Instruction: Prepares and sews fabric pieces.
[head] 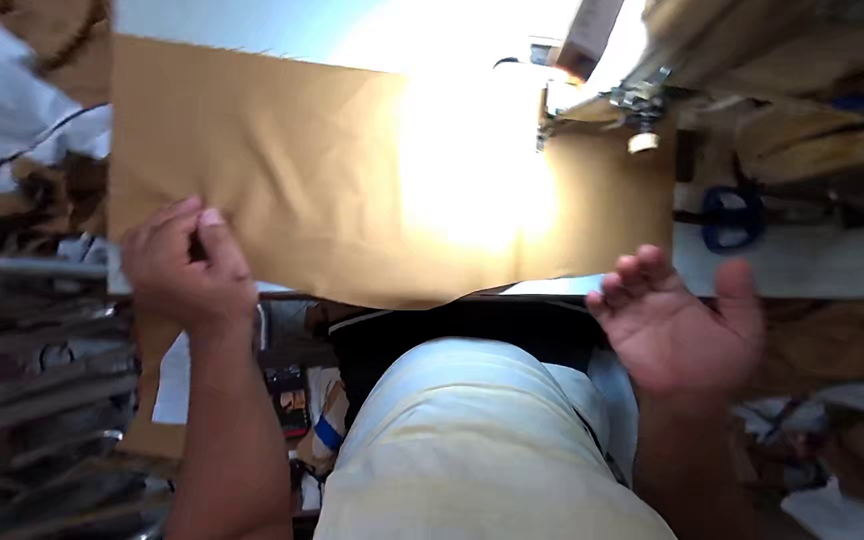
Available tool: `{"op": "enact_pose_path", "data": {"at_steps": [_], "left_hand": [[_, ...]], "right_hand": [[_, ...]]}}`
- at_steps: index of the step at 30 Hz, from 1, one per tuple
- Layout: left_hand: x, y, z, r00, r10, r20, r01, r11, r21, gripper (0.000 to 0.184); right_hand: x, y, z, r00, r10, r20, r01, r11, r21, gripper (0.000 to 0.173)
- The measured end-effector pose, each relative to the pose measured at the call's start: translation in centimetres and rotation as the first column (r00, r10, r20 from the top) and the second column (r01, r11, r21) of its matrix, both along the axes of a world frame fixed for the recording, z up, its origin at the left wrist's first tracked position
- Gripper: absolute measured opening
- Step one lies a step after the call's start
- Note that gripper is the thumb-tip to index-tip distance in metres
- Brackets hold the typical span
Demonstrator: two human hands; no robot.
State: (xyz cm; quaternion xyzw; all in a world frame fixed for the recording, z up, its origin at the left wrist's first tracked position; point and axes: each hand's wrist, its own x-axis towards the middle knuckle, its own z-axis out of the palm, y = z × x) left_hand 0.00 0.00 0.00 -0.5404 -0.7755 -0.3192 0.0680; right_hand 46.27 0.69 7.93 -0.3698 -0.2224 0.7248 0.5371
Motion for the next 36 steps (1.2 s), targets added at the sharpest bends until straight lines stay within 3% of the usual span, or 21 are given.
{"op": "enact_pose_path", "data": {"at_steps": [2, 11, 25, 28, 32, 34, 36], "left_hand": [[-0.2, 0.1, -0.3, 1.000, 0.011, 0.026, -0.010, 0.999, -0.032, 0.036], [-0.2, 0.1, -0.6, 0.998, 0.056, 0.035, -0.057, 0.998, 0.007, 0.035], [0.1, 0.2, -0.1, 0.998, 0.055, 0.028, -0.055, 0.998, 0.022, 0.031], [0.0, 0.1, 0.0, 0.999, 0.044, 0.032, -0.044, 0.999, 0.016, 0.031], [0.1, 0.0, 0.5, 1.000, 0.022, 0.019, -0.021, 0.999, -0.046, 0.034], [0.7, 0.1, 1.1, 0.999, 0.023, 0.029, -0.021, 0.998, -0.062, 0.033], [0.8, 0.3, 1.2, 1.000, 0.009, 0.027, -0.007, 0.997, -0.071, 0.034]], "right_hand": [[-0.4, 0.2, -0.7, 0.999, -0.009, -0.052, 0.005, 0.998, -0.067, 0.077], [-1.9, 1.7, -0.3, 0.985, 0.064, -0.161, -0.080, 0.992, -0.096, 0.080], [-0.9, 0.9, -2.3, 0.990, -0.034, -0.139, 0.011, 0.986, -0.168, 0.076], [-0.5, 0.6, -1.9, 0.999, 0.024, -0.028, -0.028, 0.991, -0.128, 0.071], [3.5, -1.1, -3.6, 0.957, 0.225, 0.183, -0.219, 0.974, -0.051, 0.060], [6.9, -2.7, -5.7, 0.839, 0.280, 0.466, -0.260, 0.959, -0.109, 0.048], [9.4, -5.1, -8.3, 0.661, 0.260, 0.704, -0.089, 0.959, -0.270, 0.040]]}}
